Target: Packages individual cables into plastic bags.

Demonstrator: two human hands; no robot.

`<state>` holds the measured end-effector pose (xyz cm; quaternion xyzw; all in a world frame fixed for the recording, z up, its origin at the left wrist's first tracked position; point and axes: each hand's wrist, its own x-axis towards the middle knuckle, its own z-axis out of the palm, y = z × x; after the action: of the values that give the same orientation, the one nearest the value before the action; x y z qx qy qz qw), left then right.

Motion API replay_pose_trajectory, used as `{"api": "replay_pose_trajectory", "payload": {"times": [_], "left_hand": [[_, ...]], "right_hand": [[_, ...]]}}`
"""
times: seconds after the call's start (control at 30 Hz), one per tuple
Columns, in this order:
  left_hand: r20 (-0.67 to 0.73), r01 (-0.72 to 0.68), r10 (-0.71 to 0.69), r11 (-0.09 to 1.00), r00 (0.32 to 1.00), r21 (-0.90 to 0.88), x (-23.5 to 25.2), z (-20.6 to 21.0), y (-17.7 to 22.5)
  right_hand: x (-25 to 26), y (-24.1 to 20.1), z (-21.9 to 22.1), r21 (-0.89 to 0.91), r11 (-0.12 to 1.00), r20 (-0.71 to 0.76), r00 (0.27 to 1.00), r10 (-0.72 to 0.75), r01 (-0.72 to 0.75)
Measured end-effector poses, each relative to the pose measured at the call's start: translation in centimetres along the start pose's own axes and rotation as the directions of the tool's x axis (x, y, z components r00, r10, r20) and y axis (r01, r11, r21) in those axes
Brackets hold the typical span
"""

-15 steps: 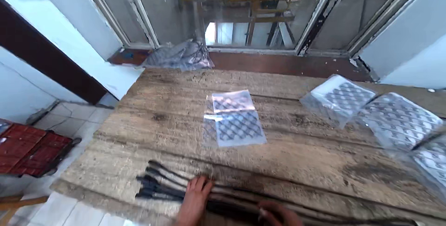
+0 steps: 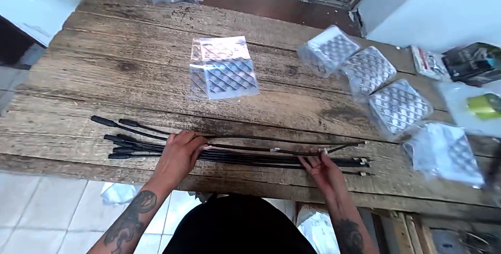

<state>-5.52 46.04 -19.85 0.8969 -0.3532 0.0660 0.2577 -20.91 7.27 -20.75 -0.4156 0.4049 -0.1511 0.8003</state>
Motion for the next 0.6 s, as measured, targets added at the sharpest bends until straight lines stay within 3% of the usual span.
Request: {"api": "replay_pose_trajectory", "payload": {"times": [0.07,0.33,0.47,0.6], "left_hand": [[0.004,0.017,-0.017,1.0,1.0,0.005,-0.1,0.5,-0.1],[0.053,0.079,-0.077,0.996,0.996,-0.034,-1.1,3.4,-0.2],[-0.022,0.056,-0.056,0.998,0.998,-0.001,2.7,1.5,0.1],[0.076,0.117,-0.114,0.993,0.991,-0.03,6.2,2.4,-1.4]], "right_hand": [[-0.4,-0.7,0.2,0.0,1.0,-0.074,0.997,-0.018,0.018],[-1.3,-1.0,-1.7,-0.094,0.996,-0.04,0.999,-0.006,0.002],[1.2,-2.8,1.1,-0.153,0.986,-0.021,0.998,-0.065,0.061],[5.3,-3.4,3.3,-0.216,0.974,-0.036,0.997,-0.073,0.063]]}}
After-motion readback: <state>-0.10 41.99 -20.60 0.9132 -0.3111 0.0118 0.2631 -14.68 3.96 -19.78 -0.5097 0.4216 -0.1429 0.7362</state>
